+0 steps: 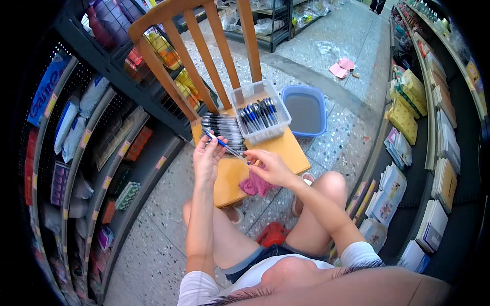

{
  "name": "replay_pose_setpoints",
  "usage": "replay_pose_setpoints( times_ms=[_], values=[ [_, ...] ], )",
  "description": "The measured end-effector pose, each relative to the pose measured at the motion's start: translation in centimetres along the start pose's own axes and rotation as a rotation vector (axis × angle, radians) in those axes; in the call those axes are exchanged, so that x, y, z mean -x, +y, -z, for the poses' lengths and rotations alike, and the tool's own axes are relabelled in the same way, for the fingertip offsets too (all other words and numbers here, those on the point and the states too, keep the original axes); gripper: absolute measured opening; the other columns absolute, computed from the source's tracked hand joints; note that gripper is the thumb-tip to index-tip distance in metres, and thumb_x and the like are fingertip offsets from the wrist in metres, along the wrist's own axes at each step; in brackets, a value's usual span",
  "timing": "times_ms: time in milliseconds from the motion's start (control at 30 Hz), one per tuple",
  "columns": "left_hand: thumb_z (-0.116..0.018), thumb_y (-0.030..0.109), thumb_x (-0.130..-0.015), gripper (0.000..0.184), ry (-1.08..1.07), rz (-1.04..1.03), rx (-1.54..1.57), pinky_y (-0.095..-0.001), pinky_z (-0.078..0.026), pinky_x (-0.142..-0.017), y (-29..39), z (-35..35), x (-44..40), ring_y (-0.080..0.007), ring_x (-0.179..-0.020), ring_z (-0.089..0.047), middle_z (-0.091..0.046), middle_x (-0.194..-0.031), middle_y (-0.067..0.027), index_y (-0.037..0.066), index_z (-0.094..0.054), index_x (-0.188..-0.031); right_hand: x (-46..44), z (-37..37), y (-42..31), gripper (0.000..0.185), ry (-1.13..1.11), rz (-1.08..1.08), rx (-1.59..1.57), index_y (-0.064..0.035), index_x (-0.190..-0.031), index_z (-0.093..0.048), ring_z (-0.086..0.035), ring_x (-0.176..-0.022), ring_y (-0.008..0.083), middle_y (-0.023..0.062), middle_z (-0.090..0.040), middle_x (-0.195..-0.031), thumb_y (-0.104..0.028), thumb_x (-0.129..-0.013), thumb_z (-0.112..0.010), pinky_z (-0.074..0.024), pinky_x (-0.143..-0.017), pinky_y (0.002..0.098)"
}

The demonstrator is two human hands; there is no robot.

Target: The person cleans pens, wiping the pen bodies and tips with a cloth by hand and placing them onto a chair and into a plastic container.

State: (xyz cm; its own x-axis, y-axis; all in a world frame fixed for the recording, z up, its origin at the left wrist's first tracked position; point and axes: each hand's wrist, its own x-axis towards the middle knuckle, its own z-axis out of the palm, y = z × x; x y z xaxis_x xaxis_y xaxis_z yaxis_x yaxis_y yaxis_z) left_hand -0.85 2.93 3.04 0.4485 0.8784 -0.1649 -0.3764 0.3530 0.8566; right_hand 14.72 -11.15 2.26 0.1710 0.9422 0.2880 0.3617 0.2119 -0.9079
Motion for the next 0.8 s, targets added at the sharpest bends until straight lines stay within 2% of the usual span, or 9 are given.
replay_pose_setpoints(
  times_ms=[100,200,300,500,600,733,767,800],
  values=[
    [-0.058,0.01,-0.087,0.026,0.001,0.036,-0.021,-0.0281,-0.052,-0.073,0.3,-1.4,-1.1,-0.0191,-0.089,-0.064,-0.063,-0.097,-0.0089,0.008,-0.05,-0.112,-0.2,0.8,-0.5,0.02,0.037,-0.048,-0.061,-0.0017,-0.1,-0.057,-0.063,-0.075,0.021,0.0114,-0.061,-0.087,-0.004,-0.08,-0.06,-0.0502,-0.068,0.0296],
    [-0.057,0.011,-0.088,0.026,-0.043,0.07,-0.059,-0.0277,-0.052,-0.074,0.7,-2.9,-2.3,-0.0174,-0.09,-0.063,-0.064,-0.098,-0.0074,0.009,-0.051,-0.113,-0.5,1.4,0.1,0.017,0.117,0.029,0.025,-0.0013,-0.096,-0.058,-0.062,-0.075,0.0237,0.011,-0.061,-0.086,-0.002,-0.079,-0.06,-0.0501,-0.068,0.0309],
    [-0.057,0.013,-0.089,0.025,-0.082,0.082,-0.108,-0.0264,-0.052,-0.071,0.8,-4.7,-4.1,-0.0167,-0.087,-0.064,-0.063,-0.096,-0.0053,0.008,-0.052,-0.113,-1.4,2.4,0.7,0.015,0.203,0.24,0.16,-0.0015,-0.093,-0.06,-0.061,-0.077,0.0266,0.011,-0.061,-0.086,-0.003,-0.078,-0.061,-0.0495,-0.068,0.0328],
    [-0.052,0.017,-0.092,0.025,-0.163,0.133,-0.159,-0.0268,-0.052,-0.069,0.8,-7.9,-8.3,-0.017,-0.084,-0.064,-0.063,-0.092,-0.0059,0.005,-0.053,-0.114,-2.6,4.7,1.8,0.016,0.298,0.298,0.356,-0.0031,-0.091,-0.062,-0.059,-0.082,0.0281,0.0099,-0.062,-0.087,-0.004,-0.075,-0.062,-0.0472,-0.072,0.0362],
    [-0.052,0.016,-0.092,0.024,-0.196,0.165,-0.212,-0.0274,-0.052,-0.07,0.4,-9.4,-10.3,-0.0173,-0.084,-0.064,-0.063,-0.093,-0.0061,0.005,-0.054,-0.113,-3.5,5.5,2.3,0.013,0.366,0.275,0.392,-0.0048,-0.088,-0.063,-0.059,-0.083,0.0255,0.0084,-0.062,-0.087,-0.005,-0.074,-0.063,-0.0441,-0.074,0.0358],
    [-0.052,0.016,-0.091,0.022,-0.236,0.209,-0.245,-0.0277,-0.052,-0.071,-0.3,-10.7,-13.2,-0.0164,-0.083,-0.064,-0.064,-0.094,-0.0056,0.006,-0.056,-0.11,-4.7,6.9,2.0,0.011,0.377,0.225,0.537,-0.0086,-0.085,-0.063,-0.057,-0.088,0.0209,0.004,-0.062,-0.086,-0.012,-0.074,-0.065,-0.0349,-0.084,0.0367],
    [-0.054,0.016,-0.091,0.02,-0.206,0.208,-0.231,-0.0279,-0.054,-0.066,-0.6,-11.1,-13.8,-0.0164,-0.076,-0.064,-0.063,-0.089,-0.0075,0.004,-0.056,-0.106,-5.0,7.2,2.1,0.011,0.382,0.198,0.569,-0.0096,-0.084,-0.064,-0.056,-0.09,0.02,0.0028,-0.062,-0.086,-0.014,-0.075,-0.065,-0.0318,-0.086,0.0379],
    [-0.054,0.016,-0.09,0.02,-0.214,0.228,-0.253,-0.0281,-0.054,-0.066,-0.8,-11.3,-14.5,-0.0168,-0.076,-0.064,-0.063,-0.089,-0.0076,0.004,-0.056,-0.105,-5.3,7.3,2.3,0.011,0.387,0.168,0.599,-0.0106,-0.084,-0.064,-0.055,-0.092,0.0192,0.0016,-0.062,-0.086,-0.016,-0.075,-0.066,-0.0288,-0.089,0.039]
  ],
)
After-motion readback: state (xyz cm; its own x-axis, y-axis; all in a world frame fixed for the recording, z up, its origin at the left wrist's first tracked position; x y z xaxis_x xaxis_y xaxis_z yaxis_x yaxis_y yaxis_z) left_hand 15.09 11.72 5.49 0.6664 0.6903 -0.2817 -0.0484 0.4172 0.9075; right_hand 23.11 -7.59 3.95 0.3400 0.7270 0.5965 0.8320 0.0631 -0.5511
